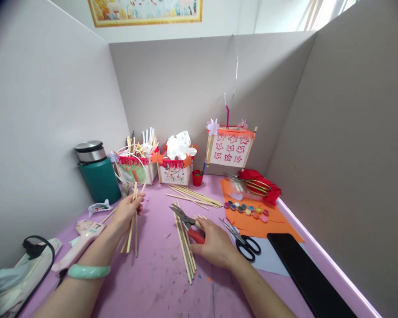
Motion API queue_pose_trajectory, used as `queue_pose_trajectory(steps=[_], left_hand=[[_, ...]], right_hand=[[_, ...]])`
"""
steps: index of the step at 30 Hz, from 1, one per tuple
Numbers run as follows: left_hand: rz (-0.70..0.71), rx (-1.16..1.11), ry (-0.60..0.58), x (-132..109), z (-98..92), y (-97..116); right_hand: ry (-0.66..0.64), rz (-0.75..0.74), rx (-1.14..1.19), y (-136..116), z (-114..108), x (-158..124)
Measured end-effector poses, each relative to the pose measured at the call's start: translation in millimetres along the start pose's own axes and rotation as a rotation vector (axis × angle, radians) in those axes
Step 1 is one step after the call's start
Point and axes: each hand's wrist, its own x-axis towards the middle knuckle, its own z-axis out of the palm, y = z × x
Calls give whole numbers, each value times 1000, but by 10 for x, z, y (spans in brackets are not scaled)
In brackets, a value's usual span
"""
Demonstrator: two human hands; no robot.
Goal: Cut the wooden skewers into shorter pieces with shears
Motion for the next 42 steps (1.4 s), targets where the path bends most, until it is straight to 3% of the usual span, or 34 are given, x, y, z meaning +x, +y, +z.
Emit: queue_pose_trajectory(steps=[6,12,17,22,30,34,36,40,42], left_hand=[[29,436,117,127,-98,-177],[135,714,183,42,-139,-124],[148,909,171,31,-176,13],[88,1069,142,46,-193,1],[78,1148,111,-39,-181,29],[195,1075,130,-76,-220,208],[285,923,131,-113,-215,319],[434,-18,9,-251,-72,501],[445,-368,-68,-314,49,527]], right_hand=[[3,5,1,22,15,-4],[4,-4,-12,12,8,-4],[-10,3,-11,1,1,-1],[-14,5,-28,6,6,2],[-4,-10,-31,16,10,-1],[-12,-8,-30,9,4,3],[-15,-4,-26,6,3,5],[-11,-6,-22,6,5,6],[-6,-11,-22,4,7,5]])
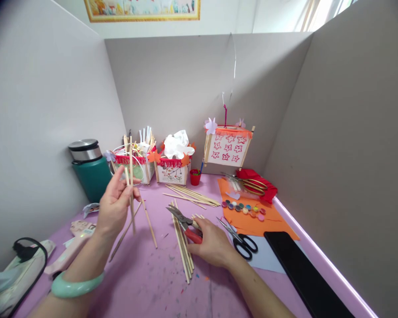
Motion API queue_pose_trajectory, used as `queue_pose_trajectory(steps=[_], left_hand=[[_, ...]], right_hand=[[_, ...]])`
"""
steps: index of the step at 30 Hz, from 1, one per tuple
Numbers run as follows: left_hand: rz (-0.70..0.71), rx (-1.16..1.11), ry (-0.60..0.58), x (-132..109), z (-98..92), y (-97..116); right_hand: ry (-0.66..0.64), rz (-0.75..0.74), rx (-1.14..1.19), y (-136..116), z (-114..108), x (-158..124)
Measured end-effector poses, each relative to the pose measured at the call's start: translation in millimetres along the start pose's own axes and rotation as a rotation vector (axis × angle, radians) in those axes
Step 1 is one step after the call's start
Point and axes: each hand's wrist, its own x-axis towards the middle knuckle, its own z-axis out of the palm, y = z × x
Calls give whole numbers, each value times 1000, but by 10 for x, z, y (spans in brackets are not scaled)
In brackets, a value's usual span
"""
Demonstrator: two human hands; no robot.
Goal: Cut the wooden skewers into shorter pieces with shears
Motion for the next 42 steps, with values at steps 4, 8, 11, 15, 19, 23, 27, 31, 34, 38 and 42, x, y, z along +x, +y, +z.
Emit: queue_pose_trajectory(steps=[4,8,11,15,19,23,27,31,34,38,42], left_hand=[[-75,-301,48,-65,166,-149],[-196,-332,0,-62,140,-312],[-238,-261,-37,-27,30,-325],[-218,-183,-5,28,-117,-232],[-220,-167,-13,19,-115,-175],[-217,-118,-115,-61,12,-194],[-196,-42,-172,-120,97,-191],[-184,-112,-163,-121,115,-157],[-199,-237,-167,-109,118,-139],[-239,-283,-210,-119,131,-118],[-257,-270,-241,-152,152,-75]], right_hand=[[0,1,-7,-16,-3,-3],[-2,-7,-17,-27,-10,-6],[-3,-3,-15,-18,-14,-10],[-8,1,-10,-10,-18,-15],[-8,15,-22,-15,-16,-16],[-7,5,-17,-7,-7,-16],[-8,6,-12,-5,-4,-14],[-20,15,-10,-19,-5,-12],[-9,13,-19,-27,-6,-14],[-4,-1,-16,-28,-5,-15],[-1,-6,-16,-38,-6,-12]])
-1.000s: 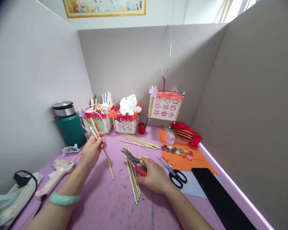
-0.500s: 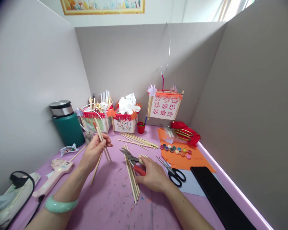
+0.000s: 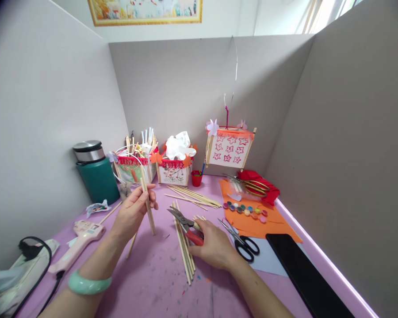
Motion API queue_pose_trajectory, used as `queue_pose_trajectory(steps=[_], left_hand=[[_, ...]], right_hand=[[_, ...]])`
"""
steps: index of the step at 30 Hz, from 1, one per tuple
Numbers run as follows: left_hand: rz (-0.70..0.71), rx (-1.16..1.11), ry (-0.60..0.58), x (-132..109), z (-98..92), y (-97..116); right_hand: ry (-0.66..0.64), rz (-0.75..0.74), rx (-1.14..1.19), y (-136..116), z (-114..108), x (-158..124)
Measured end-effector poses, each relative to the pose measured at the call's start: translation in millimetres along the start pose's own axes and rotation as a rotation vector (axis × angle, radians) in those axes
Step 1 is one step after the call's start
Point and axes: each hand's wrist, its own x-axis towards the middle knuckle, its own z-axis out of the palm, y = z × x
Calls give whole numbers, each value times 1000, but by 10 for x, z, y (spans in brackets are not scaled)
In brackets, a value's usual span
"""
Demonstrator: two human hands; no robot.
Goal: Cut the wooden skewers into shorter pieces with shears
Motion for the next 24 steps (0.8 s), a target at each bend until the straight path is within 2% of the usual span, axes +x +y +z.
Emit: queue_pose_trajectory(steps=[8,17,21,24], left_hand=[[4,-60,56,21,61,86],[20,-133,54,92,165,212],[43,-125,37,86,135,184],[55,-1,66,85,59,144]], right_hand=[[-7,3,10,-27,-16,-13],[-7,15,12,-25,-11,-17],[-9,9,7,-23,-16,-17],[-7,2,-3,-26,-16,-20]])
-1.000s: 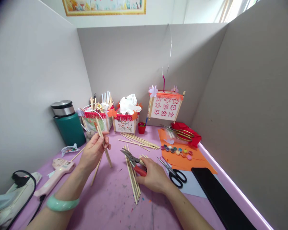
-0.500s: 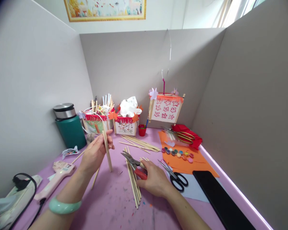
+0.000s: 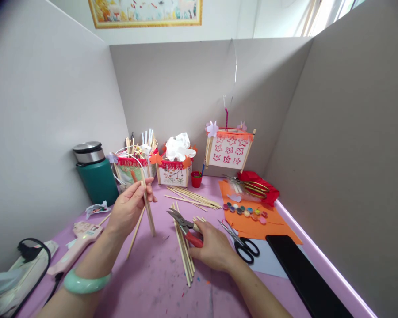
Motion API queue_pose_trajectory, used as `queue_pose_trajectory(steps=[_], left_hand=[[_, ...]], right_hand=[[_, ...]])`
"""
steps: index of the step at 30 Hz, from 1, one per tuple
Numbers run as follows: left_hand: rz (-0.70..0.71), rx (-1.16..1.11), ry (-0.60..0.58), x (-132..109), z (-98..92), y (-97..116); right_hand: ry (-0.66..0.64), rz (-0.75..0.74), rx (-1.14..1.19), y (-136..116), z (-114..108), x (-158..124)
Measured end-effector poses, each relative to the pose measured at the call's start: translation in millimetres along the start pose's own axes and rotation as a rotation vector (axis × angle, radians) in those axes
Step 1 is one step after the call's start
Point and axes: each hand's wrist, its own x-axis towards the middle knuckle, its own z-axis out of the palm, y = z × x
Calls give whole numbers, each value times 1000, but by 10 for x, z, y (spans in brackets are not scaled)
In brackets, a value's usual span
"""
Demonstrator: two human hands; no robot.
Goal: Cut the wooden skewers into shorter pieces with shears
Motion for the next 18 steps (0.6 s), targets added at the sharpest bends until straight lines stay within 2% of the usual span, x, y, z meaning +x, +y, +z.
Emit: queue_pose_trajectory(steps=[4,9,14,18], left_hand=[[-2,197,112,19,-120,-70],[-67,260,170,45,-223,-170],[13,453,305,52,-269,-251],[28,490,244,57,-269,-297]], right_hand=[[4,-1,-4,6,9,3],[-2,4,-8,44,29,15],[-5,1,-9,61,34,15],[-13,4,-7,57,28,15]])
